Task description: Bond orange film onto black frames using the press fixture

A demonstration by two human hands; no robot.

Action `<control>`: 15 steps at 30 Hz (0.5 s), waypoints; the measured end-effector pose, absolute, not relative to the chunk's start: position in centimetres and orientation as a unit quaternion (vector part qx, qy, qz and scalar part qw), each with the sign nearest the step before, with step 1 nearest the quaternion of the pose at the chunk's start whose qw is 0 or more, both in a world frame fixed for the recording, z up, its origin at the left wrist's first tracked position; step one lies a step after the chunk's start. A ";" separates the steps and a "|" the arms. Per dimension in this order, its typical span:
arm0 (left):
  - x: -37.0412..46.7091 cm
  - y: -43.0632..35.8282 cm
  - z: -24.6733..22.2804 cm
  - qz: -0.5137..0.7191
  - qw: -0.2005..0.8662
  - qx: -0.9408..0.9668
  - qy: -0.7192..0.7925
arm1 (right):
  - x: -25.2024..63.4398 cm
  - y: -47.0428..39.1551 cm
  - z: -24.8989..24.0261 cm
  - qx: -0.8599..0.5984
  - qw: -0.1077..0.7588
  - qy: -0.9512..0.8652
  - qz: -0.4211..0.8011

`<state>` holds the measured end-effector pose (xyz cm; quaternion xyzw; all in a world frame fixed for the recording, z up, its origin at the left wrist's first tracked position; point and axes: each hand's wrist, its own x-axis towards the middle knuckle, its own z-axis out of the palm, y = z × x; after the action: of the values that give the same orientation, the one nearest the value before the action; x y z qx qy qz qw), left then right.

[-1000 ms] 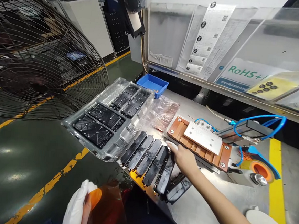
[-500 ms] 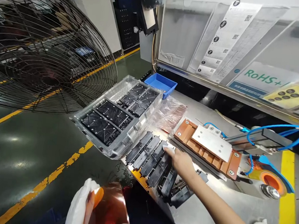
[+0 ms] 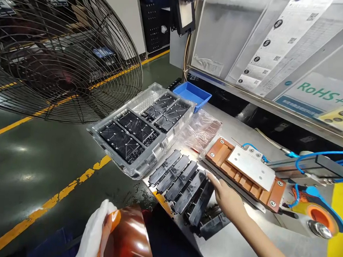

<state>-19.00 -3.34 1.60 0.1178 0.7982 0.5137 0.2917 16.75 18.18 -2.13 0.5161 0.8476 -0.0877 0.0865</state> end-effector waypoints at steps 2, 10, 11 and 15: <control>-18.9 -3.1 1.4 0.512 0.300 0.129 0.794 | 17.9 16.5 -2.5 0.510 0.081 0.850 -0.106; -18.0 -1.1 1.2 0.504 0.340 0.150 0.779 | 23.9 10.5 -2.3 0.579 0.057 0.799 -0.153; -17.9 -0.8 1.3 0.503 0.345 0.153 0.777 | 24.5 9.7 -2.4 0.591 0.048 0.788 -0.167; -17.4 0.6 1.8 0.480 0.356 0.196 0.777 | 26.6 6.4 -3.5 0.675 -0.075 0.688 -0.255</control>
<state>-17.37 0.61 1.83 0.1962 0.7775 0.4800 0.3559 26.64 6.43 -3.48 0.6752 0.6879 -0.2555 -0.0750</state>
